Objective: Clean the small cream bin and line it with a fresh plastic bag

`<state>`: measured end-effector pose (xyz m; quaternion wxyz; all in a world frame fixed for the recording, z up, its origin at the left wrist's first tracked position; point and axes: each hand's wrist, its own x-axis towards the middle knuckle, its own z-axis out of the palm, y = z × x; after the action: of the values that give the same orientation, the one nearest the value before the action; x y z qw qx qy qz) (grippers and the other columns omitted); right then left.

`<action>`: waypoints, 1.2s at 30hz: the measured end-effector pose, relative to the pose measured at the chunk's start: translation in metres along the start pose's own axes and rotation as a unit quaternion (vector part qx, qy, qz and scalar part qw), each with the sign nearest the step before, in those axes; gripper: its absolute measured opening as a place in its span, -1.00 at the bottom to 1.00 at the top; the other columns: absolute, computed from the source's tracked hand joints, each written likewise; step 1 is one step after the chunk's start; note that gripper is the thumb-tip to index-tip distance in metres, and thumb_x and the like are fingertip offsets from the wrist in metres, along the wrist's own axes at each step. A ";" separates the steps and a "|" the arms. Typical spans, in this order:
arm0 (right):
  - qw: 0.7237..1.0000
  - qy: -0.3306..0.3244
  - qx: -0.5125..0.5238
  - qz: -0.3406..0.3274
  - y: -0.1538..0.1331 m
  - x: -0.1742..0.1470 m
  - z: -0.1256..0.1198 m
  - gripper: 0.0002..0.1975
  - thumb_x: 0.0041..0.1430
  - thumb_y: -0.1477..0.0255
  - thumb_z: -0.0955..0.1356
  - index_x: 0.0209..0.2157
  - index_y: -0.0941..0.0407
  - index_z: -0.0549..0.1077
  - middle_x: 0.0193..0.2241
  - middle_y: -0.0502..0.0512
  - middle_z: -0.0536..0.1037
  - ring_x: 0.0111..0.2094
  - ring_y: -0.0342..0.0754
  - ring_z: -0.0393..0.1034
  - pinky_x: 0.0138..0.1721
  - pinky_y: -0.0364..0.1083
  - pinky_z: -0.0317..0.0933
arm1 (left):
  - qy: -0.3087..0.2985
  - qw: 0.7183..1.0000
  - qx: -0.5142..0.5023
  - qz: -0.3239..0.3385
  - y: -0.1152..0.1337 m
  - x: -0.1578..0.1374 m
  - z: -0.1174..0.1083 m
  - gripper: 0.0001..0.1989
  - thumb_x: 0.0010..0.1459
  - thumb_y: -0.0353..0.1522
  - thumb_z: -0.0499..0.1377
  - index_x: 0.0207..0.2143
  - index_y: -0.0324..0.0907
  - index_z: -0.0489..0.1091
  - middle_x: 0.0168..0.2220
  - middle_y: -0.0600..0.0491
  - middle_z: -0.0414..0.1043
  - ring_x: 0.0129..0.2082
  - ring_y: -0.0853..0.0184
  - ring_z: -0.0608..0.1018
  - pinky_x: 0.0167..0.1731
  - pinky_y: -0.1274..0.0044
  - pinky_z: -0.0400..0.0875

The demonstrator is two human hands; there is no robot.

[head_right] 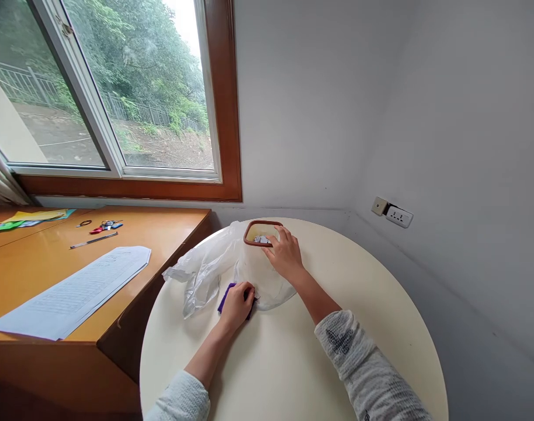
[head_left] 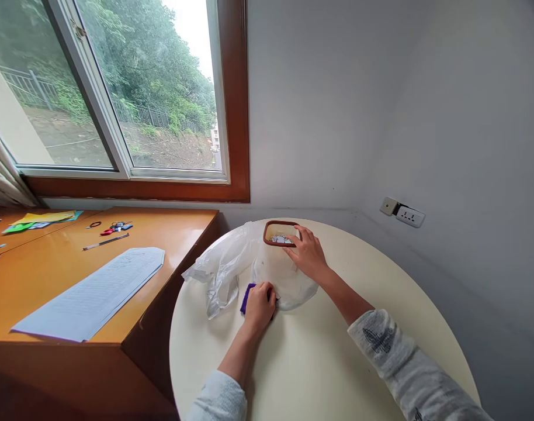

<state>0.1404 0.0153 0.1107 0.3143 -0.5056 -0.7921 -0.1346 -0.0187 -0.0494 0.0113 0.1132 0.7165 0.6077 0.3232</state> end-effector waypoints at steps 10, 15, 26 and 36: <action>0.999 -0.022 0.042 0.022 -0.002 0.005 0.002 -0.67 0.19 0.28 0.23 -0.07 0.10 0.40 0.12 0.23 0.17 0.13 0.06 0.09 0.06 0.04 0.09 | 0.001 1.000 -0.004 0.000 0.000 0.000 0.001 -0.85 0.07 -0.48 0.00 -0.48 -0.18 0.33 -0.42 0.04 0.46 -0.38 0.33 0.45 -0.34 0.53 0.21; 0.993 -0.080 0.074 0.053 -0.001 0.003 0.005 -0.73 0.21 0.27 0.21 -0.18 0.08 0.44 0.15 0.17 0.11 0.06 0.03 0.21 -0.03 0.00 0.19 | 0.004 1.000 -0.006 0.003 -0.001 0.000 0.002 -0.86 0.05 -0.48 0.01 -0.49 -0.17 0.33 -0.44 0.05 0.45 -0.39 0.33 0.45 -0.34 0.53 0.21; 0.986 -0.111 0.071 0.105 0.022 0.003 -0.004 -0.77 0.21 0.35 0.22 -0.19 0.12 0.43 0.14 0.21 0.16 -0.02 0.02 0.31 -0.06 -0.03 0.23 | 0.016 1.000 -0.004 -0.004 -0.005 -0.002 0.000 -0.85 0.08 -0.46 -0.01 -0.48 -0.18 0.32 -0.42 0.03 0.45 -0.36 0.31 0.45 -0.30 0.51 0.22; 0.984 -0.111 0.024 0.135 0.064 -0.008 -0.016 -0.76 0.21 0.35 0.21 -0.18 0.12 0.43 0.12 0.20 0.19 -0.03 0.01 0.31 -0.06 -0.04 0.21 | 0.022 1.000 -0.002 -0.009 -0.005 -0.001 -0.001 -0.84 0.09 -0.45 0.00 -0.47 -0.18 0.34 -0.43 0.04 0.44 -0.36 0.32 0.45 -0.27 0.51 0.21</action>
<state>0.2058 0.0298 0.1112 0.2517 -0.6120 -0.7496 -0.0148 -0.0235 -0.0499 0.0091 0.1044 0.7039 0.6154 0.3391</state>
